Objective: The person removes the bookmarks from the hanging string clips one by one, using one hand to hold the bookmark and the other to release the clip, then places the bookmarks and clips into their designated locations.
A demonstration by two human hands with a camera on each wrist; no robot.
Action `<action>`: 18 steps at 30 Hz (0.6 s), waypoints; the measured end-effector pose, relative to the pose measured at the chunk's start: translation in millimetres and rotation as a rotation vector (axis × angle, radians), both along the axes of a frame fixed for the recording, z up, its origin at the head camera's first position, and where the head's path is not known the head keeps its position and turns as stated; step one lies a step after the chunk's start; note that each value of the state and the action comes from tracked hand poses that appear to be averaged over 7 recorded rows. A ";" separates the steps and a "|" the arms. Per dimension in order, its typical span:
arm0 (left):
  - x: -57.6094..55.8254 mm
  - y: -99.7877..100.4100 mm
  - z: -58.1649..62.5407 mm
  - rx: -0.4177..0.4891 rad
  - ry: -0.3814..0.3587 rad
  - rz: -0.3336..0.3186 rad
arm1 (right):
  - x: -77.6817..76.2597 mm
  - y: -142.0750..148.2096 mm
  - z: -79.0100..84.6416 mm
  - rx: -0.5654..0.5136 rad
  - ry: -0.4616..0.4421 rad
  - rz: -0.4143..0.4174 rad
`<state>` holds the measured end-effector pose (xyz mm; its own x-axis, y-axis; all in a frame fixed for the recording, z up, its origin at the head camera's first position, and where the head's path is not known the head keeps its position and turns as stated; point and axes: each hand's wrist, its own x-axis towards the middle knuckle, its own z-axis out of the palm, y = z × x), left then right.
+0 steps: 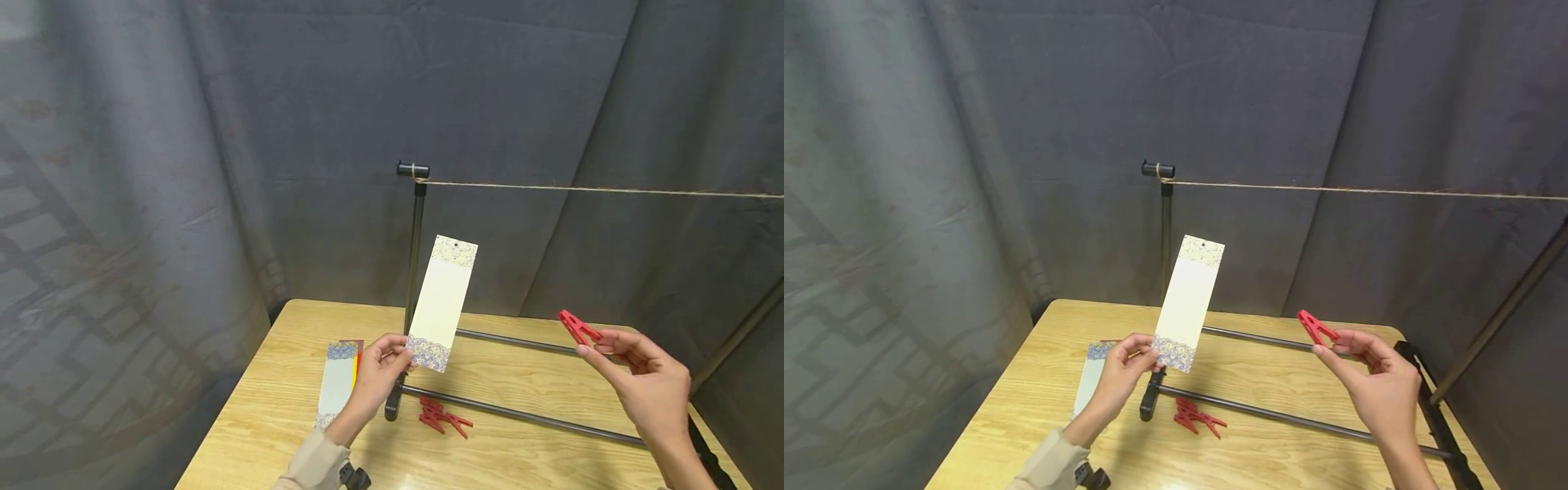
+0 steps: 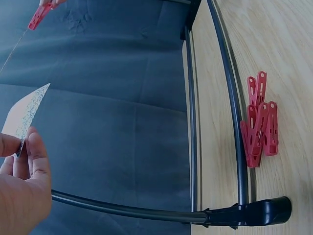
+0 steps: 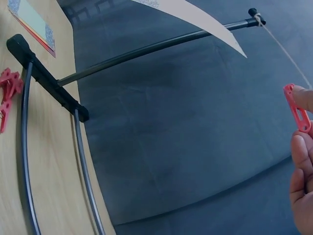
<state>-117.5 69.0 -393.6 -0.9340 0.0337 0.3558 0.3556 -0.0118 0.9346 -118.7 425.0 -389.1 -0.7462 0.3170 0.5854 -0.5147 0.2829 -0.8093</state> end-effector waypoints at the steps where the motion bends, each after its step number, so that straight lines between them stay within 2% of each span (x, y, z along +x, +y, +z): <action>1: 0.3 -0.5 -0.2 -0.001 -0.002 0.001 | -1.6 -0.2 -3.9 0.001 -0.001 0.001; 5: 2.3 -3.0 -1.7 -0.003 -0.009 0.010 | -3.0 -5.0 -9.7 -0.044 -0.047 0.002; 7: 3.1 -4.8 -3.0 -0.005 -0.010 0.012 | 2.7 -12.1 -3.7 -0.062 -0.109 -0.023; 10: 4.3 -8.8 -5.7 -0.018 -0.009 0.023 | 5.3 -17.9 -5.2 -0.060 -0.130 -0.035; 18: 10.3 -20.4 -8.1 0.007 -0.024 0.099 | 11.1 -25.9 -21.0 -0.055 -0.153 0.037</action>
<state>-107.2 48.6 -401.7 -0.9409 -0.0613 0.3330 0.3327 0.0154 0.9429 -107.6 399.0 -410.1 -0.8371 0.3163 0.4464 -0.3934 0.2192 -0.8929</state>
